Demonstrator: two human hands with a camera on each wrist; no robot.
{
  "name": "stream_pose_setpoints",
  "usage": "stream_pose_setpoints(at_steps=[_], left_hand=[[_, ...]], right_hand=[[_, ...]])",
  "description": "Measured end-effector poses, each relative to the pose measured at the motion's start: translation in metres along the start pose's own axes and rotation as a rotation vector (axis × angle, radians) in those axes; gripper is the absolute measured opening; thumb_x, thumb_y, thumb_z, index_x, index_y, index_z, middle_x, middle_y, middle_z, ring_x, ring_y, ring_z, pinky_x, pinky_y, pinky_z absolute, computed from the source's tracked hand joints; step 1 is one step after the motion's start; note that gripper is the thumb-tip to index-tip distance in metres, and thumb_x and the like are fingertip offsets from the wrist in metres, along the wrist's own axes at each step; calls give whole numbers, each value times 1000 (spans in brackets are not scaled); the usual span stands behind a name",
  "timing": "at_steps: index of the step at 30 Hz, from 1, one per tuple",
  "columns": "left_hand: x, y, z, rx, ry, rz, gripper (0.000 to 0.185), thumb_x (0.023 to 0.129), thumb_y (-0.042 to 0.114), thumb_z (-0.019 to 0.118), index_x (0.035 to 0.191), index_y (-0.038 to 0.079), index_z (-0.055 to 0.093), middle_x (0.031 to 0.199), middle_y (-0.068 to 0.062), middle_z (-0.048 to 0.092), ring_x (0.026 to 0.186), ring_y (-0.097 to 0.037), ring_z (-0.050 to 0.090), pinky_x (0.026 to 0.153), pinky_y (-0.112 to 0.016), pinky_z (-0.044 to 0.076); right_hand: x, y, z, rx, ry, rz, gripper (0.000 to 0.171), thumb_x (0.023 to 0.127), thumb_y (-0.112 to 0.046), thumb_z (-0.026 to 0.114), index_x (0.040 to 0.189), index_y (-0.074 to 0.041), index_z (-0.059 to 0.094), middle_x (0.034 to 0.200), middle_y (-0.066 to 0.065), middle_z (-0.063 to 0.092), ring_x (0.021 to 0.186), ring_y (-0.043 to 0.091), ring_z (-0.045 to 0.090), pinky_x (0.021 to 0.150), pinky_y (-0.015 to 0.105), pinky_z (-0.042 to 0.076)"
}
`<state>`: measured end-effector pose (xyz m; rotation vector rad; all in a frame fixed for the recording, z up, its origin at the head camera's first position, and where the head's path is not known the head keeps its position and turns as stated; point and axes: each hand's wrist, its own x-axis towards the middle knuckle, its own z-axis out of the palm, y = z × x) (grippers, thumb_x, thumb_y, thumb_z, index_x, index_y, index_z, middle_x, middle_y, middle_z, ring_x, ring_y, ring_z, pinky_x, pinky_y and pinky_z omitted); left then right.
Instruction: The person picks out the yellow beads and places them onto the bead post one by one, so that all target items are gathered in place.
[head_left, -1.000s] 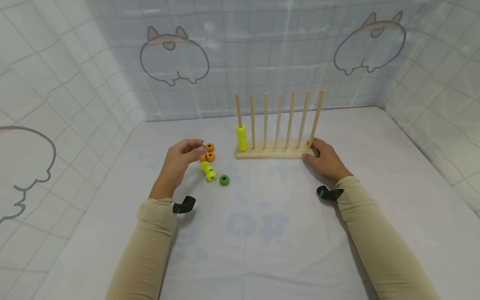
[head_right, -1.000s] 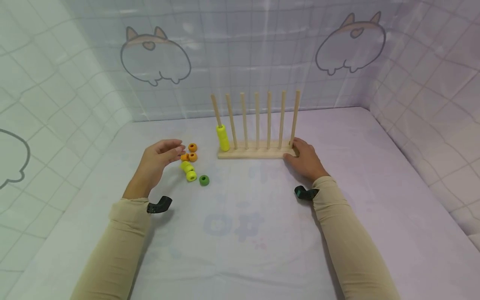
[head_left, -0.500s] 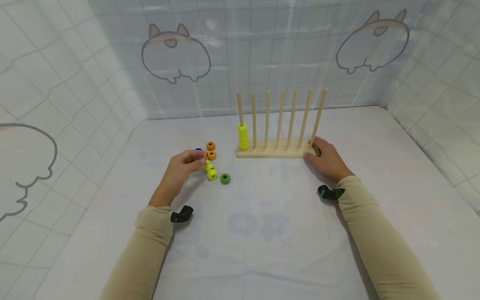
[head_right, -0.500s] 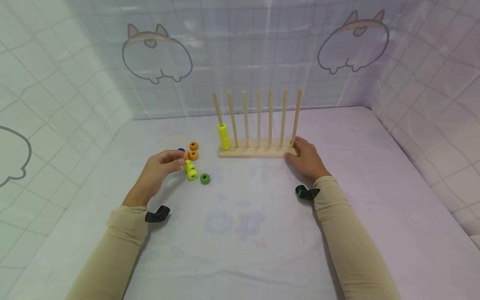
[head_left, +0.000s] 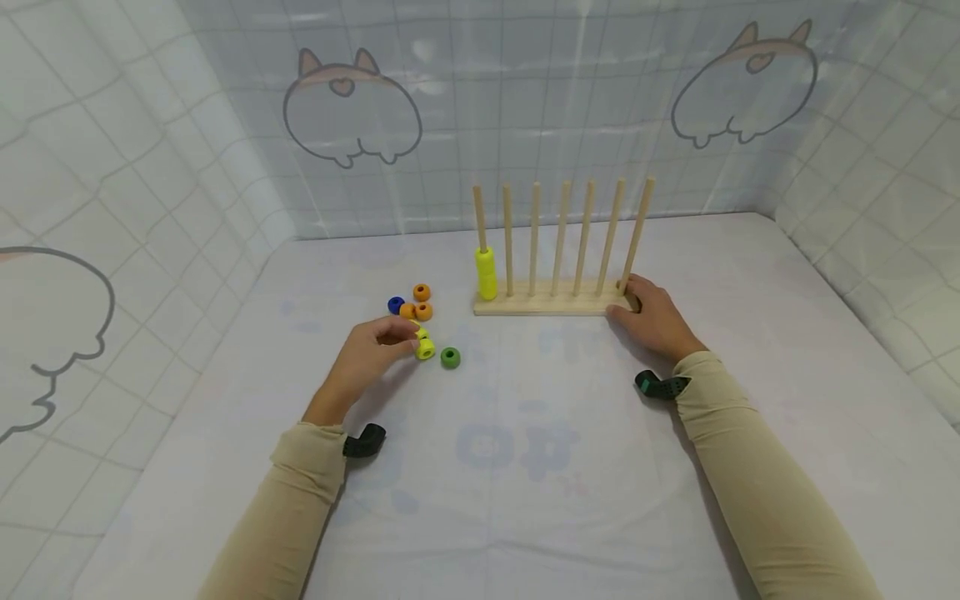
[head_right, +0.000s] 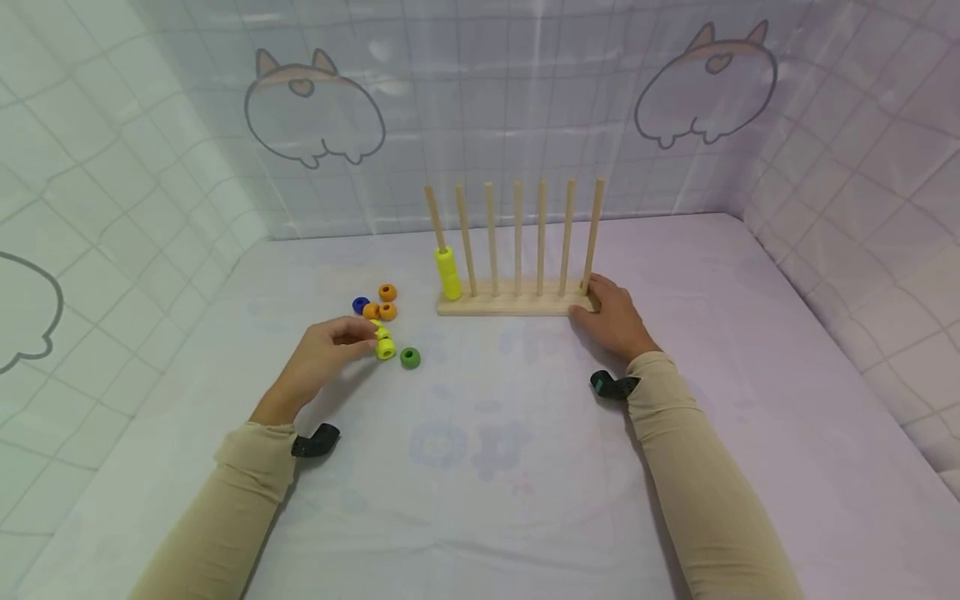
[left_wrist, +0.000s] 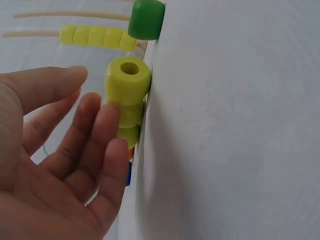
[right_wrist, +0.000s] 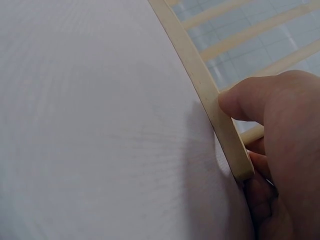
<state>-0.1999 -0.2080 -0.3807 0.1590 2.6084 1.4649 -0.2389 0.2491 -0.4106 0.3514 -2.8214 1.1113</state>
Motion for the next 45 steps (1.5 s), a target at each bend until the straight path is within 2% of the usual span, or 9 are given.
stream_pose_setpoints(at_steps=[5, 11, 21, 29, 34, 39, 45], left_hand=[[0, 0, 4, 90, 14, 5, 27, 92, 21, 75, 117, 12, 70, 111, -5, 69, 103, -22, 62, 89, -38, 51], [1, -1, 7, 159, 17, -3, 27, 91, 23, 76, 115, 12, 70, 108, -5, 69, 102, -22, 63, 89, -38, 52], [0, 1, 9, 189, 6, -22, 29, 90, 25, 76, 114, 12, 69, 107, -5, 68, 101, -22, 63, 87, -37, 53], [0, -3, 8, 194, 3, -2, 31, 89, 26, 77, 114, 9, 70, 108, -7, 69, 102, -24, 64, 87, -38, 54], [0, -5, 5, 153, -12, -21, 33, 90, 30, 77, 116, 11, 69, 115, -6, 67, 107, -24, 61, 93, -40, 51], [0, -5, 1, 39, -32, -52, 37, 91, 34, 75, 119, 12, 68, 120, -6, 66, 113, -24, 58, 97, -40, 48], [-2, 1, -3, -86, -13, -83, 44, 91, 40, 75, 124, 12, 65, 125, -5, 62, 116, -23, 55, 98, -39, 47]], right_hand=[[0, 0, 0, 6, 0, 17, 50, 101, -22, 59, 143, 2, 49, 145, 24, 46, 129, 40, 44, 106, 57, 36], [-1, 0, -1, 5, -4, 30, 50, 101, -22, 58, 143, 3, 48, 150, 22, 42, 134, 41, 41, 109, 57, 34], [-1, -1, -2, 13, -6, 17, 51, 101, -22, 59, 143, 4, 48, 147, 25, 45, 128, 40, 45, 105, 57, 37], [0, 1, -1, 9, -8, 33, 53, 101, -23, 59, 145, 3, 47, 152, 23, 41, 136, 41, 39, 110, 57, 33], [0, -1, 0, 10, -12, 32, 54, 101, -24, 58, 145, 3, 46, 152, 23, 40, 137, 42, 39, 110, 58, 33], [0, -1, 0, 2, -12, 21, 53, 101, -23, 58, 145, 4, 46, 152, 23, 40, 137, 42, 38, 111, 58, 33], [1, 0, 1, 4, -5, 18, 51, 101, -22, 59, 144, 4, 48, 153, 22, 40, 138, 40, 38, 111, 57, 32]])
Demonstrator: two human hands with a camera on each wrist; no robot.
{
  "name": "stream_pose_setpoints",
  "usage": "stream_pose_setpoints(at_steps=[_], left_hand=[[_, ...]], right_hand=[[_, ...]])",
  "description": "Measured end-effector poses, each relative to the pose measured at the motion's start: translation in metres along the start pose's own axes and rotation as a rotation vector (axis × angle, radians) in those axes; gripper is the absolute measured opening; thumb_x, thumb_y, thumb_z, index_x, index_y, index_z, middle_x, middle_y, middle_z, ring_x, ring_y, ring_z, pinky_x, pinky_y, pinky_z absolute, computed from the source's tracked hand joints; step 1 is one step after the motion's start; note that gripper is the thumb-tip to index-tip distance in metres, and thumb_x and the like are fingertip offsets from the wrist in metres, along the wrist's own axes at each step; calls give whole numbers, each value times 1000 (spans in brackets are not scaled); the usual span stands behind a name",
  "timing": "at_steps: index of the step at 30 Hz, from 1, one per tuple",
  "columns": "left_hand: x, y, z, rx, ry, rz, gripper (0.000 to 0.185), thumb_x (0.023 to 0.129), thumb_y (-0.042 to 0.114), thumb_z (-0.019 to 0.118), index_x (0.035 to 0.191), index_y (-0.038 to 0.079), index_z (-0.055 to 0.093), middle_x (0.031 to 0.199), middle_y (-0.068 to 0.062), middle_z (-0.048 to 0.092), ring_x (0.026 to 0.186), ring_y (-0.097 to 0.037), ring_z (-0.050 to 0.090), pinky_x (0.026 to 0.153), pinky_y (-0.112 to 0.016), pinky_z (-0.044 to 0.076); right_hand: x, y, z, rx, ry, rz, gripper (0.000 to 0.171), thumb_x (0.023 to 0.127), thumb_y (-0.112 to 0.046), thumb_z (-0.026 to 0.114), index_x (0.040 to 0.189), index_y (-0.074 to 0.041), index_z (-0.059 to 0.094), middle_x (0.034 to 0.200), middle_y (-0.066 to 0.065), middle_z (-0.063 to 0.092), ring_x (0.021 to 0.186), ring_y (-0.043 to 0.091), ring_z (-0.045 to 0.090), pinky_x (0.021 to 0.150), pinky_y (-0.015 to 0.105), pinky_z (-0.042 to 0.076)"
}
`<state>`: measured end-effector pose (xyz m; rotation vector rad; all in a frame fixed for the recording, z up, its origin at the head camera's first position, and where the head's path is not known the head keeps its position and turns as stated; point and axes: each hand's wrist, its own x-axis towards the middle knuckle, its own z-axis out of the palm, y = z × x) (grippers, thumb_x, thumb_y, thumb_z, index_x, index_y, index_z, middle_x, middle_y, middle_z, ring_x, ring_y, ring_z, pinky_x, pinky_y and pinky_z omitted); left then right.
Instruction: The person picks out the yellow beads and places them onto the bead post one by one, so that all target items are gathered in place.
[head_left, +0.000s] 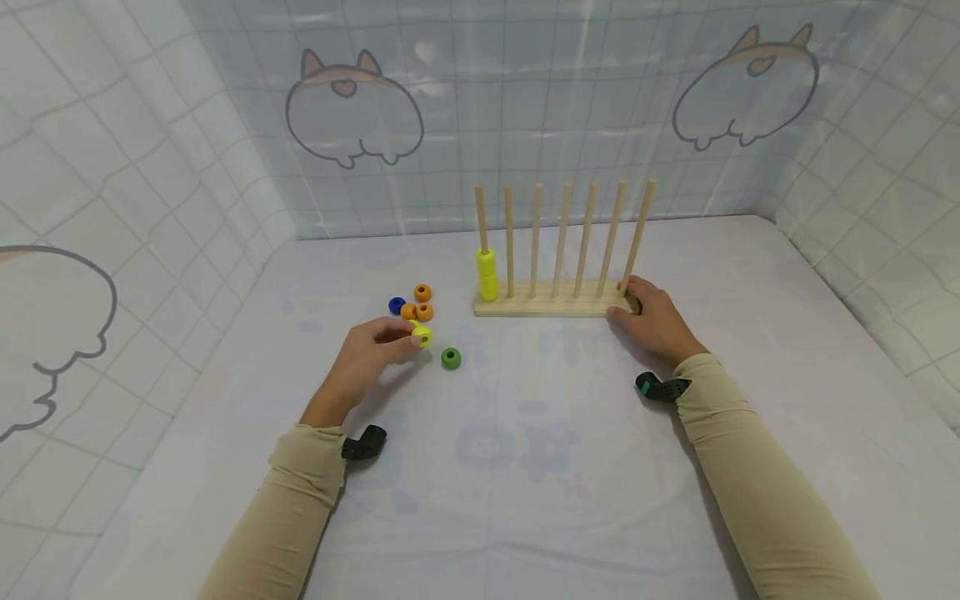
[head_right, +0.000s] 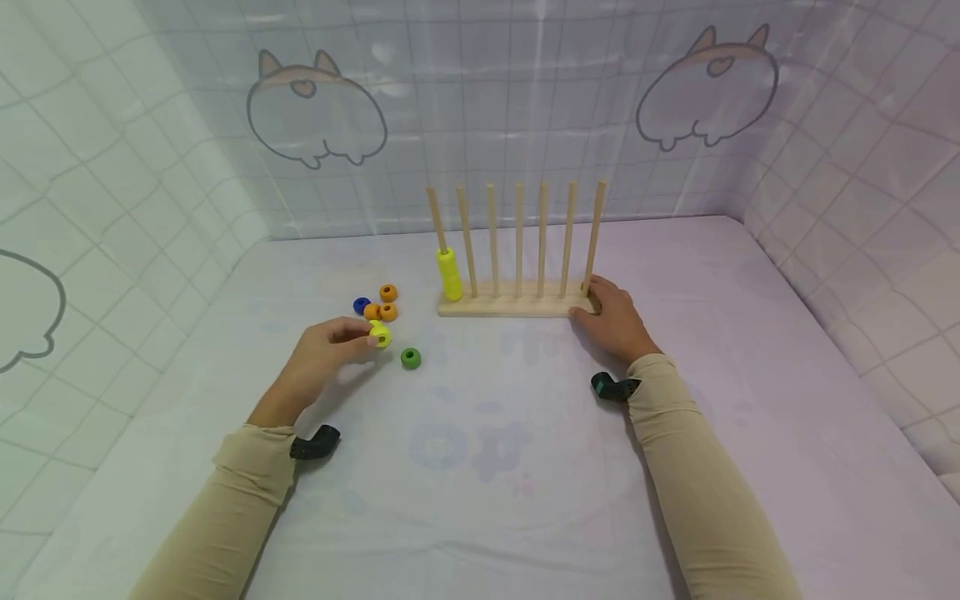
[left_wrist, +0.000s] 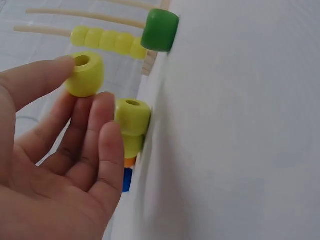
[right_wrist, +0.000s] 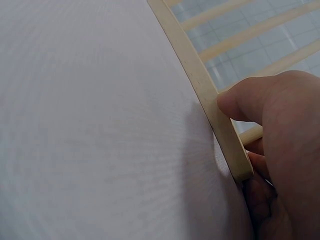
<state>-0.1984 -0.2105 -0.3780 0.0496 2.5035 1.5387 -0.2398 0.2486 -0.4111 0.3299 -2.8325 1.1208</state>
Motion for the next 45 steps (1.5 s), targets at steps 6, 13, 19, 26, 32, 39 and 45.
stream_pose_setpoints(at_steps=[6, 13, 19, 26, 32, 39, 45], left_hand=[[2, 9, -1, -217, 28, 49, 43, 94, 27, 73, 128, 4, 60, 128, -11, 58, 114, -24, 56, 104, -44, 46], [9, 19, 3, -389, -2, 121, 41, 95, 20, 72, 127, -1, 55, 125, -16, 60, 114, -28, 64, 102, -41, 50], [14, 29, 8, -525, -24, 155, 38, 96, 11, 70, 125, -3, 52, 128, -21, 59, 111, -28, 67, 97, -35, 53], [19, 39, 10, -570, -6, 158, 33, 96, 10, 69, 123, -2, 54, 120, -18, 60, 110, -31, 67, 96, -35, 53], [27, 47, 7, -568, 13, 149, 33, 95, 13, 71, 122, 2, 55, 122, -15, 59, 120, -38, 59, 104, -41, 48], [36, 59, 4, -610, 75, 156, 28, 96, 12, 69, 120, 4, 56, 123, -14, 59, 113, -29, 64, 98, -36, 52], [41, 67, 7, -623, 94, 136, 33, 95, 14, 70, 123, 5, 56, 127, -14, 57, 116, -27, 64, 97, -32, 53]], right_hand=[[0, 0, 1, 5, 0, -7, 50, 100, -23, 58, 141, 4, 50, 152, 21, 41, 136, 40, 40, 110, 57, 34], [0, 1, 1, 1, 7, -5, 49, 100, -22, 59, 140, 4, 51, 152, 21, 41, 136, 40, 40, 110, 56, 34], [0, -1, 1, 21, 7, -23, 46, 100, -21, 59, 138, 3, 53, 147, 21, 46, 131, 39, 44, 107, 55, 36], [-3, -2, 0, 21, -1, -7, 49, 101, -22, 58, 142, 3, 49, 149, 22, 43, 132, 40, 43, 108, 56, 35], [-3, -2, 0, 18, -3, -11, 49, 101, -22, 59, 142, 3, 49, 146, 23, 45, 129, 40, 45, 105, 56, 36], [-2, -1, 0, 17, -9, -3, 50, 101, -23, 59, 143, 2, 48, 146, 23, 45, 129, 39, 44, 106, 56, 35], [-1, -1, 0, 10, -2, -1, 49, 101, -22, 59, 142, 3, 49, 147, 23, 45, 131, 39, 43, 107, 56, 35]])
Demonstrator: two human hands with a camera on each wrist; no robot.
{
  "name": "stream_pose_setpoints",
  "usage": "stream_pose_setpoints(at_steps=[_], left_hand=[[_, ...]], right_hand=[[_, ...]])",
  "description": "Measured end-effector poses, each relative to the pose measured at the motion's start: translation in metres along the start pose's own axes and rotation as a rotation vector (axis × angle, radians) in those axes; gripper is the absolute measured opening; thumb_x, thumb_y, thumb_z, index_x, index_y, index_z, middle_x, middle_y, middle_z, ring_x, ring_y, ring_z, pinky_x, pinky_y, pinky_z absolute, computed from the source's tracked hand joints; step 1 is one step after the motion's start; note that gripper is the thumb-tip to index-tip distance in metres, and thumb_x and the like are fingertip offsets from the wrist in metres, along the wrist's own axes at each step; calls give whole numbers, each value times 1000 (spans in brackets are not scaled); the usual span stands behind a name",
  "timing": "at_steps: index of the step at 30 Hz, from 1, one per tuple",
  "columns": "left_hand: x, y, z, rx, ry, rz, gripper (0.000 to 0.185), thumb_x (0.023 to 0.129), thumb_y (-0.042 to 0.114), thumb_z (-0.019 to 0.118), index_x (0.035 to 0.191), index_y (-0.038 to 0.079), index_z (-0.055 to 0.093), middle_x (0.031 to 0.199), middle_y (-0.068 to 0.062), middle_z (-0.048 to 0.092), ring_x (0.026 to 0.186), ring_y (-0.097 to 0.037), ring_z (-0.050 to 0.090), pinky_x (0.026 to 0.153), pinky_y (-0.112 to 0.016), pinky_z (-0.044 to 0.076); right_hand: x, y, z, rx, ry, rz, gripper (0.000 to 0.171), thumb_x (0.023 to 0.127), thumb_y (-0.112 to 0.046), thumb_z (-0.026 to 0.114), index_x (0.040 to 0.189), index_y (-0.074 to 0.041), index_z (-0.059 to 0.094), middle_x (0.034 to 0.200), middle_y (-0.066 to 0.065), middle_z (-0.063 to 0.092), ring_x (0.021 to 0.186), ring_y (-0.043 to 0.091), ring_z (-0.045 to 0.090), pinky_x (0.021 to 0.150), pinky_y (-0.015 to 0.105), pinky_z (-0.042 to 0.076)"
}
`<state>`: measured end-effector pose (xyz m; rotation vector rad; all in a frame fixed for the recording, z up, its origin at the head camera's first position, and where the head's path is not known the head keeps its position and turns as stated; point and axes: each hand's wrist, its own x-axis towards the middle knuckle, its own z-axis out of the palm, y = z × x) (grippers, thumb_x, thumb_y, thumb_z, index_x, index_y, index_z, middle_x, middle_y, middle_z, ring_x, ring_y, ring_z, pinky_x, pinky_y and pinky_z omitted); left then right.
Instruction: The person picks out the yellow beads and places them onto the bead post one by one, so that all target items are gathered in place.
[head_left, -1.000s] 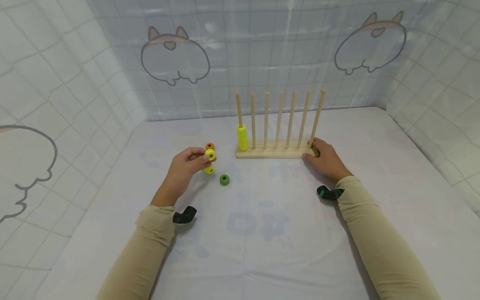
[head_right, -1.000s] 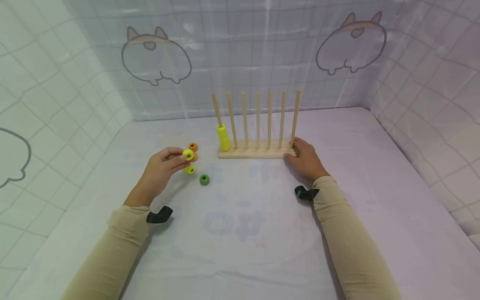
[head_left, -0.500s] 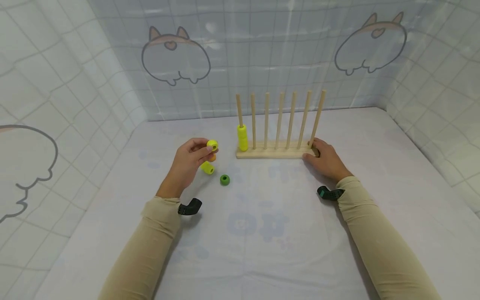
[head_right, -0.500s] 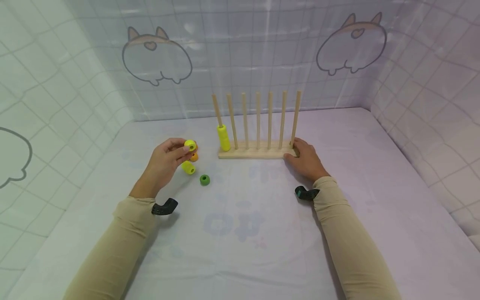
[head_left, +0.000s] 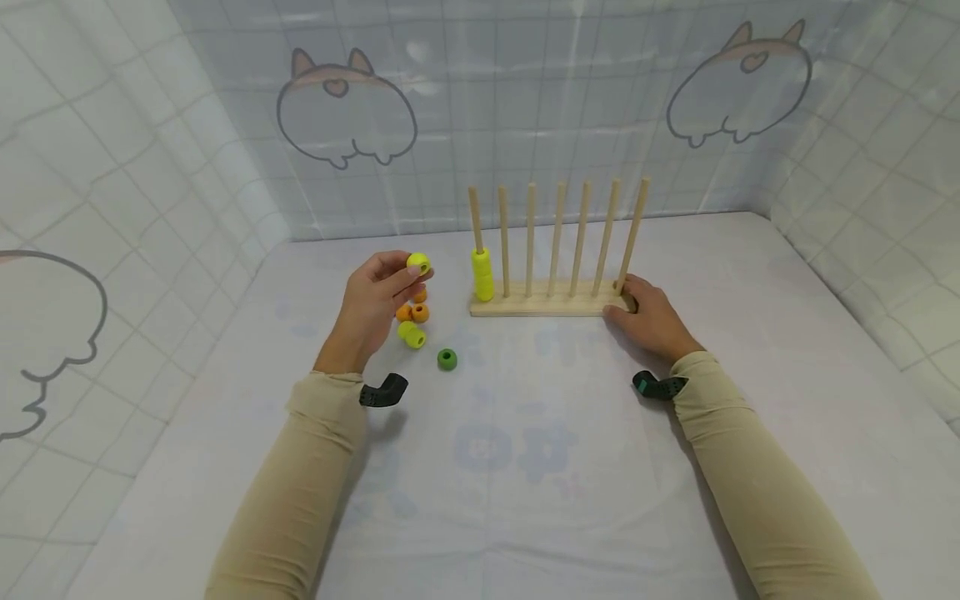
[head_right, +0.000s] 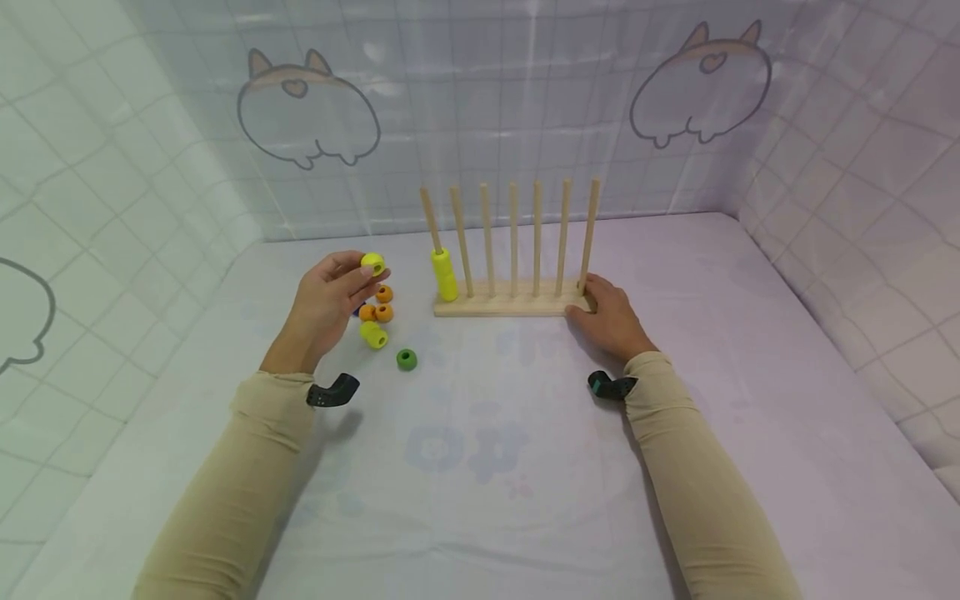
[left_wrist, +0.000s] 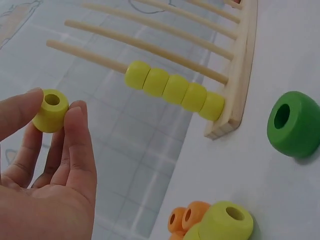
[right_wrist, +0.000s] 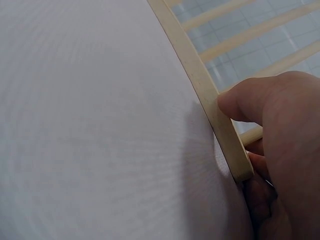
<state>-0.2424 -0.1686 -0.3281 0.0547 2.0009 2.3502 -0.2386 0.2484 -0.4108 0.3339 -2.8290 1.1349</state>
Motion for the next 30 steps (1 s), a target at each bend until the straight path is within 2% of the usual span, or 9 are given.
stream_pose_setpoints(at_steps=[6, 13, 19, 23, 26, 30], left_hand=[[6, 1, 6, -31, 17, 19, 40, 92, 19, 73, 127, 7, 56, 129, -14, 57, 115, -27, 65, 94, -30, 54], [11, 8, 11, -94, -4, 78, 42, 94, 12, 70, 132, 1, 54, 129, -16, 56, 116, -30, 64, 98, -31, 52], [15, 15, 13, -86, 8, 99, 38, 96, 12, 67, 132, 4, 57, 129, -14, 56, 118, -29, 62, 100, -29, 50], [17, 18, 14, -102, 4, 101, 39, 96, 11, 68, 133, 4, 57, 131, -14, 57, 119, -28, 61, 100, -29, 50], [20, 19, 15, -105, -8, 112, 41, 95, 11, 69, 134, 3, 57, 132, -14, 56, 119, -29, 61, 100, -30, 50], [22, 22, 19, -76, -34, 132, 42, 95, 12, 69, 134, 3, 57, 132, -15, 57, 118, -29, 62, 99, -31, 51]], right_hand=[[0, 2, 1, 8, 15, -28, 49, 101, -22, 59, 141, 4, 49, 144, 22, 47, 127, 38, 47, 103, 55, 38], [0, 2, 2, -5, 10, -3, 50, 101, -24, 59, 143, 2, 49, 145, 22, 46, 129, 40, 44, 106, 57, 36], [0, 2, 2, -5, 13, -10, 48, 101, -24, 59, 142, 0, 50, 141, 21, 49, 125, 38, 47, 103, 55, 37], [0, 2, 1, -8, 4, -3, 50, 102, -26, 57, 144, -1, 49, 147, 20, 45, 131, 41, 42, 107, 58, 34], [0, 1, 1, -7, 3, 5, 50, 102, -26, 57, 145, -2, 48, 151, 18, 42, 136, 42, 37, 110, 58, 30], [-1, 0, 1, -2, 5, 3, 49, 101, -23, 58, 144, -1, 49, 149, 19, 43, 134, 40, 40, 110, 56, 32]])
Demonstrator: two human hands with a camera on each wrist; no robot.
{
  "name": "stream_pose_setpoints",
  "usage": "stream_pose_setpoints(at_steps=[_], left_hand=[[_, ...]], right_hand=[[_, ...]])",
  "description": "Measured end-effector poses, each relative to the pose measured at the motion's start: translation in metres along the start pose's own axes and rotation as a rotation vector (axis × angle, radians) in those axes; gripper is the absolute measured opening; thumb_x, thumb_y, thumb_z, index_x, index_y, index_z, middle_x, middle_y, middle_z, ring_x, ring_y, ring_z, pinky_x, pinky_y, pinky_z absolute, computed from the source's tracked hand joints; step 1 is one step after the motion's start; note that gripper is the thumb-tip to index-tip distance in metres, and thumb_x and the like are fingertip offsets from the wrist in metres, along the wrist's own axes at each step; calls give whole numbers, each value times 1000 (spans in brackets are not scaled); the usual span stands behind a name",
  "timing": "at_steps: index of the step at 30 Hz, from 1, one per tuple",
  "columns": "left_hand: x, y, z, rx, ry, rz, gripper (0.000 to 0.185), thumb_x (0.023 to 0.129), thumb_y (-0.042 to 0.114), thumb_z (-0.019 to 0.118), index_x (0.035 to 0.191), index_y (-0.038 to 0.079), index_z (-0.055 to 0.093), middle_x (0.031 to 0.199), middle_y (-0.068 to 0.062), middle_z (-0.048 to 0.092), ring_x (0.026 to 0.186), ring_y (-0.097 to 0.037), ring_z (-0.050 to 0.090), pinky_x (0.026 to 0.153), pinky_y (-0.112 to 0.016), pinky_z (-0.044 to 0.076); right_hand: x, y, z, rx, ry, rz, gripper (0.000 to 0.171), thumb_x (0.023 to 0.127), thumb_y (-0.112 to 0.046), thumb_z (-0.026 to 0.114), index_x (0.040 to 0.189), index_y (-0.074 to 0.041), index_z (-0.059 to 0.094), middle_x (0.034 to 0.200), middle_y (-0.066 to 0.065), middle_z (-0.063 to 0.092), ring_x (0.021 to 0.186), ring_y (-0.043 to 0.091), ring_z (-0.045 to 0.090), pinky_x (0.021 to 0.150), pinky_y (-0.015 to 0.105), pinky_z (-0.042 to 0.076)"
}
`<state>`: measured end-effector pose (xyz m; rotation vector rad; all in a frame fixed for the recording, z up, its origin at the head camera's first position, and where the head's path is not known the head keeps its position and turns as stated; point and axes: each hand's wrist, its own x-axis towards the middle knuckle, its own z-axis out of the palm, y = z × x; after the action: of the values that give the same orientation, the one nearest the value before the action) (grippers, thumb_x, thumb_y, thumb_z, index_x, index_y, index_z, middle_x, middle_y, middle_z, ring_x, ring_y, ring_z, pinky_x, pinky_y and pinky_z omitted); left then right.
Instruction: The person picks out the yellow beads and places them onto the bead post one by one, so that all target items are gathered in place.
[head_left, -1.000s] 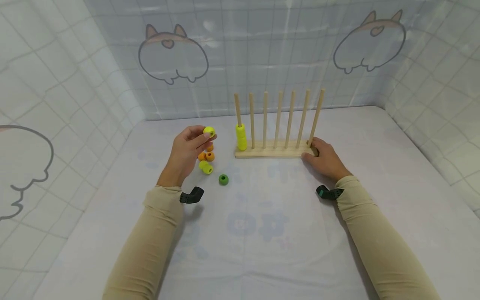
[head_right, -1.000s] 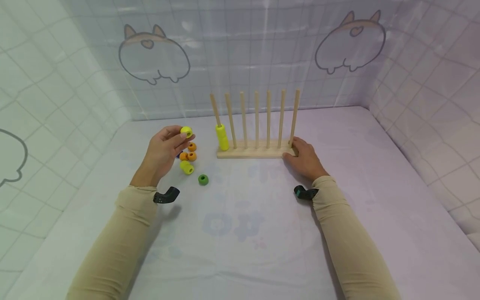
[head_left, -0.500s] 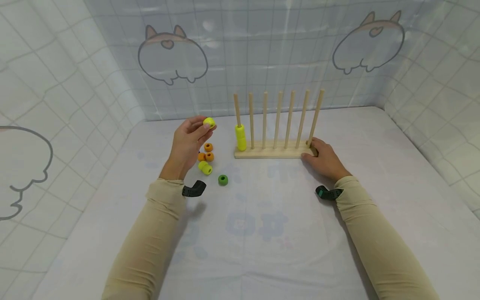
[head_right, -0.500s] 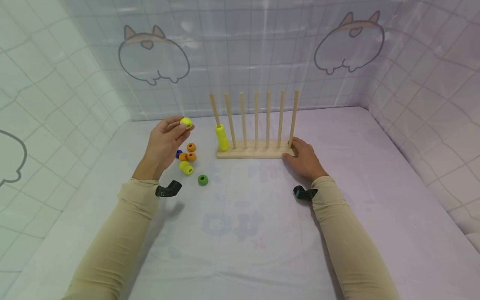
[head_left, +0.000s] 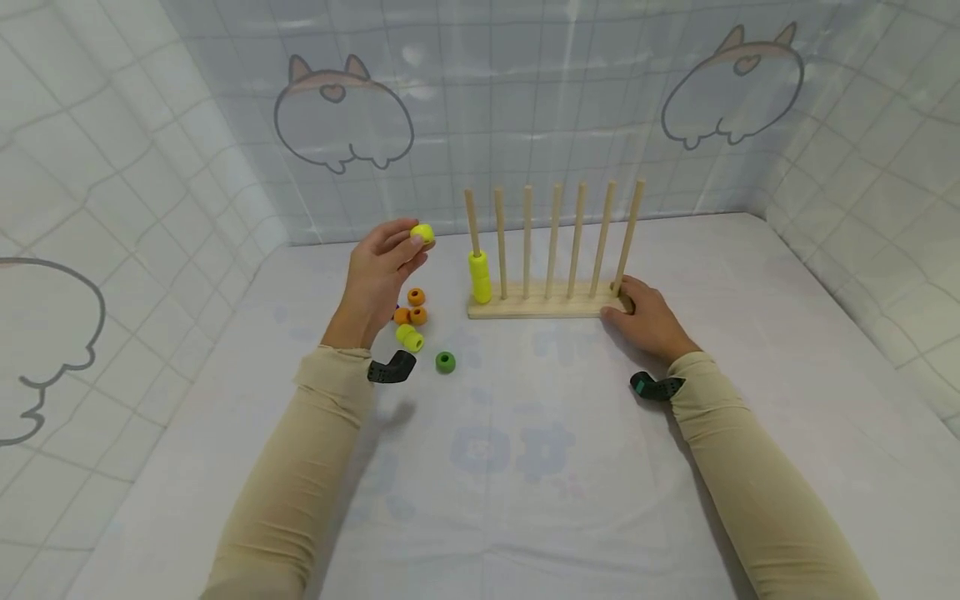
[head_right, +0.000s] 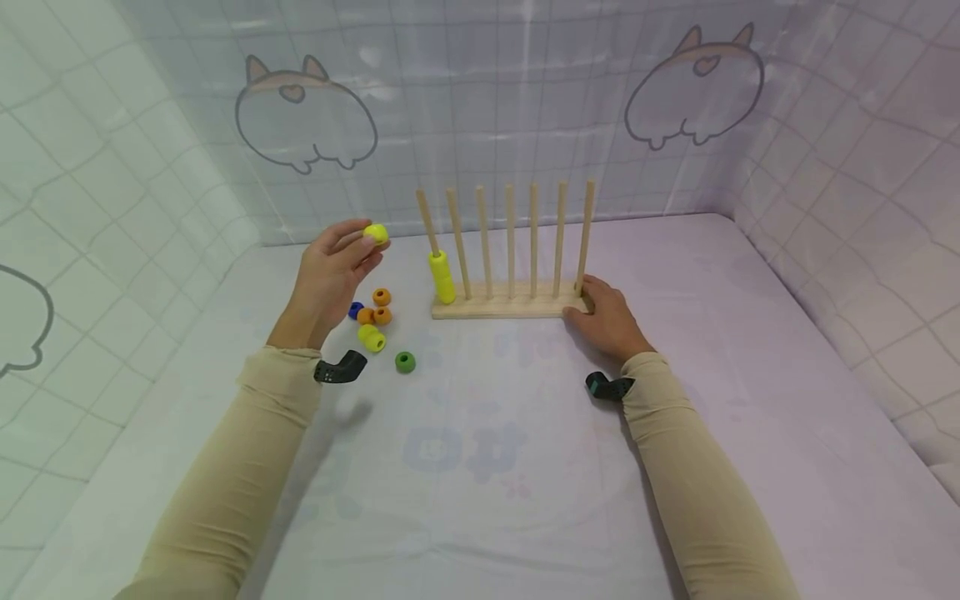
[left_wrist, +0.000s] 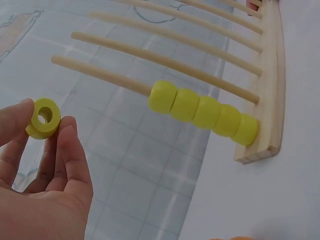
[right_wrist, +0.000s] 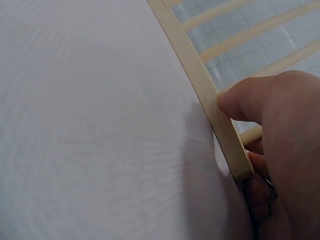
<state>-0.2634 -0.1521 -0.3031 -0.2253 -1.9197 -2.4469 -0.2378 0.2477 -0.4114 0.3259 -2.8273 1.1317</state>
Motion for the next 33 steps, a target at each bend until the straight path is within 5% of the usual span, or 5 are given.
stream_pose_setpoints(at_steps=[11, 19, 33], left_hand=[[6, 6, 12, 23, -28, -22, 38, 96, 10, 68, 131, 0, 57, 127, -15, 58, 117, -29, 62, 99, -32, 51], [8, 8, 17, 6, -41, -8, 34, 97, 3, 65, 131, 4, 59, 131, -12, 55, 117, -27, 58, 103, -32, 48], [11, 13, 22, 191, -94, -9, 42, 96, 10, 69, 137, 9, 60, 134, -8, 54, 120, -23, 53, 105, -27, 44]], right_hand=[[1, 0, 1, -1, 10, -35, 44, 101, -23, 58, 138, 1, 52, 134, 21, 53, 116, 35, 49, 97, 52, 39], [0, 2, 1, 7, 6, -10, 47, 101, -23, 58, 141, -1, 50, 141, 21, 49, 123, 37, 46, 103, 54, 37], [0, 1, 1, 10, 11, -22, 49, 101, -24, 58, 143, 0, 49, 145, 22, 47, 128, 39, 44, 105, 55, 35]])
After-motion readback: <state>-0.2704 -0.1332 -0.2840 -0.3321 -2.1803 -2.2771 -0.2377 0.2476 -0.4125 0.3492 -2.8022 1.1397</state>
